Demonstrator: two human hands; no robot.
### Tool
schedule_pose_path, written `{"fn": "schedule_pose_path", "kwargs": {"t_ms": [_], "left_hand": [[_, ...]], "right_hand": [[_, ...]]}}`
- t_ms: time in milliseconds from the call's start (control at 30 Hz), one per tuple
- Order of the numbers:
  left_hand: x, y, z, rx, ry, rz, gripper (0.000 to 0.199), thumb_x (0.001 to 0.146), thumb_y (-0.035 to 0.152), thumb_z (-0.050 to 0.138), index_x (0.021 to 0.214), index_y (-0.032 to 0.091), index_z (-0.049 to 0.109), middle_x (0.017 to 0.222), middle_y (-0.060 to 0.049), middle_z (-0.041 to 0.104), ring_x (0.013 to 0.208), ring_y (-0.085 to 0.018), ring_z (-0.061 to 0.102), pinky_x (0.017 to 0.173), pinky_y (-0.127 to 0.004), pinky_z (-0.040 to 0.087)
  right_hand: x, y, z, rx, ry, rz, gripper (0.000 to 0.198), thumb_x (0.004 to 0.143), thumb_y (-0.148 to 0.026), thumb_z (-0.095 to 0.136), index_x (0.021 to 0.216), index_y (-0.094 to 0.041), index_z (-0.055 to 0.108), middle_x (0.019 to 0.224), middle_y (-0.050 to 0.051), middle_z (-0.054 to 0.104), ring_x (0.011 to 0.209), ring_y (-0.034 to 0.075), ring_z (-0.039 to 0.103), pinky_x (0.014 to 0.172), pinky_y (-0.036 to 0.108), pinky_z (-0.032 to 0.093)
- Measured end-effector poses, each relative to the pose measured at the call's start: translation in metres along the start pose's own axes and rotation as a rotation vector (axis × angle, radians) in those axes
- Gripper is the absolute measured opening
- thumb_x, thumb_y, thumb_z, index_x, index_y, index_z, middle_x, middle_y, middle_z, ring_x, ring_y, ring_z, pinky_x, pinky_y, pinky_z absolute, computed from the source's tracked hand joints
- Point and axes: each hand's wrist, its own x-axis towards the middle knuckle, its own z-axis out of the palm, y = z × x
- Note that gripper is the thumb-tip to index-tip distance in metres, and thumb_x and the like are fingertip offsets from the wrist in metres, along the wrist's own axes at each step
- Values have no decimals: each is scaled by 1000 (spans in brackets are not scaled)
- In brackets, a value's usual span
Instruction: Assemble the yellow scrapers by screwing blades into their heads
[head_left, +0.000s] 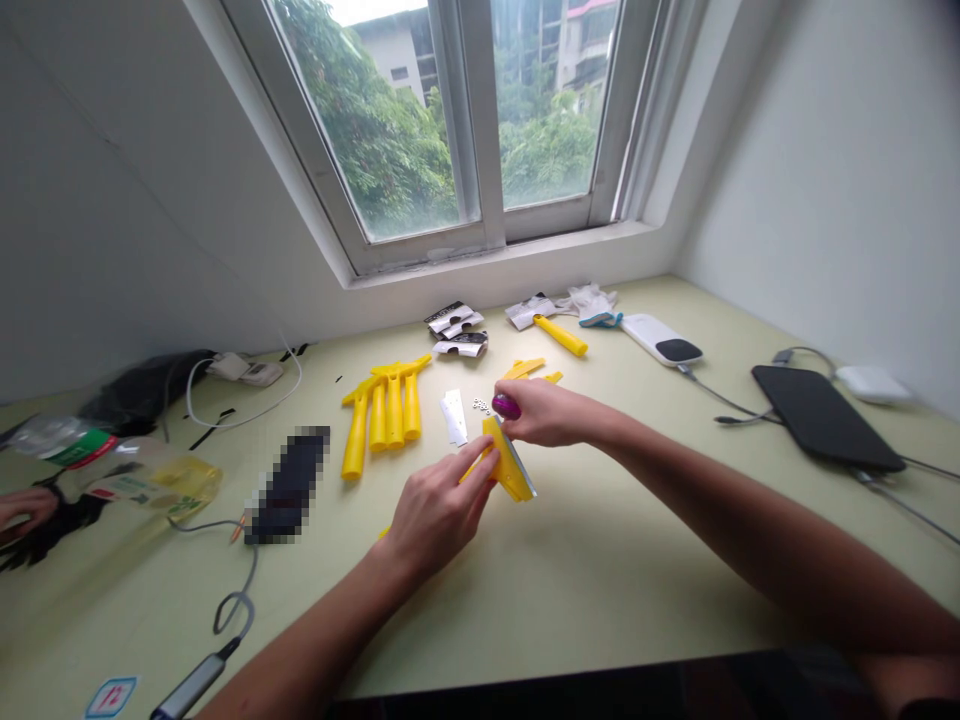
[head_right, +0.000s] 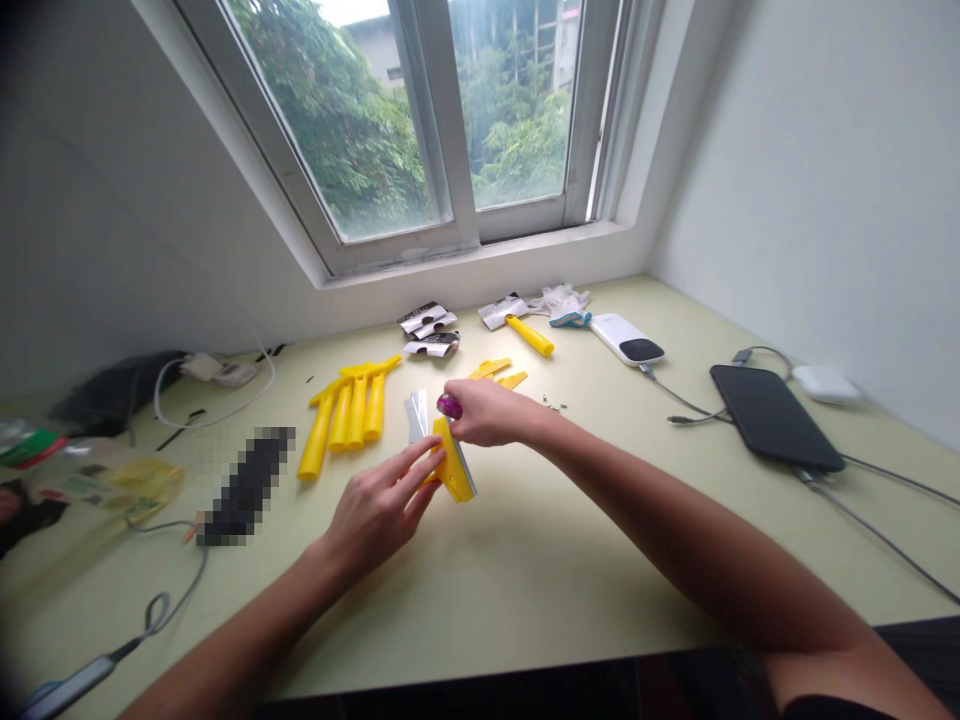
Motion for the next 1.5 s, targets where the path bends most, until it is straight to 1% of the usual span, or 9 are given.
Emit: {"fn": "schedule_pose_path", "kwargs": {"t_ms": [167, 400, 533, 767, 1000, 1133, 1233, 1333, 1500], "left_hand": [[-1, -1, -1, 30, 31, 14, 31, 94, 22, 49, 125, 18, 55, 134, -11, 58, 93, -20, 68, 67, -29, 56], [0, 0, -5, 64, 25, 14, 37, 94, 26, 49, 130, 20, 53, 135, -12, 55, 95, -21, 67, 69, -30, 55], [1, -1, -7, 94, 31, 4, 36, 94, 25, 49, 130, 22, 54, 138, -13, 53, 89, -19, 67, 67, -30, 54], [1, 0, -10, 95, 35, 11, 37, 94, 26, 48, 130, 22, 53, 138, -14, 52, 86, -18, 67, 65, -29, 53], [0, 1, -9, 103, 44, -15, 43, 92, 30, 50, 135, 28, 51, 143, -14, 45, 77, -17, 65, 60, -29, 53], [1, 1, -11, 94, 4, -31, 45, 92, 32, 49, 137, 30, 48, 147, -15, 40, 71, -16, 63, 58, -30, 52], [2, 2, -12, 91, -20, -21, 44, 93, 32, 48, 137, 33, 48, 150, -15, 36, 74, -17, 65, 58, -31, 52], [2, 2, -11, 93, -13, -1, 43, 93, 32, 48, 135, 33, 50, 148, -16, 38, 76, -18, 66, 58, -30, 52], [1, 1, -9, 101, -3, -7, 41, 92, 31, 48, 133, 32, 52, 147, -15, 40, 74, -17, 66, 57, -29, 52]], "right_hand": [[-1, -3, -4, 40, 32, -2, 22, 68, -21, 61, 70, -21, 39, 69, -2, 53, 61, 13, 45, 52, 24, 30], [-7, -9, -8, 66, 78, -32, 17, 70, -21, 59, 71, -21, 42, 69, -2, 54, 63, 12, 46, 54, 23, 32], [-9, -12, -9, 65, 105, -44, 15, 72, -21, 58, 73, -21, 43, 71, -2, 55, 63, 12, 47, 55, 23, 31], [-9, -11, -8, 91, 126, -63, 15, 72, -23, 58, 73, -21, 44, 70, -3, 54, 63, 12, 48, 55, 23, 32], [-8, -9, -9, 122, 136, -97, 13, 73, -23, 58, 75, -21, 45, 71, -3, 55, 65, 12, 50, 56, 23, 34], [-9, -10, -9, 126, 127, -91, 12, 73, -23, 56, 75, -21, 45, 71, -3, 54, 65, 12, 50, 56, 23, 35], [-8, -11, -7, 101, 128, -83, 13, 73, -23, 57, 74, -21, 44, 70, -3, 54, 64, 12, 49, 56, 23, 34], [-8, -12, -6, 85, 124, -82, 14, 72, -22, 57, 72, -21, 43, 70, -3, 54, 63, 12, 48, 55, 23, 33], [-9, -13, -5, 82, 123, -84, 16, 72, -22, 58, 72, -21, 42, 70, -3, 54, 63, 12, 47, 55, 23, 32]]}}
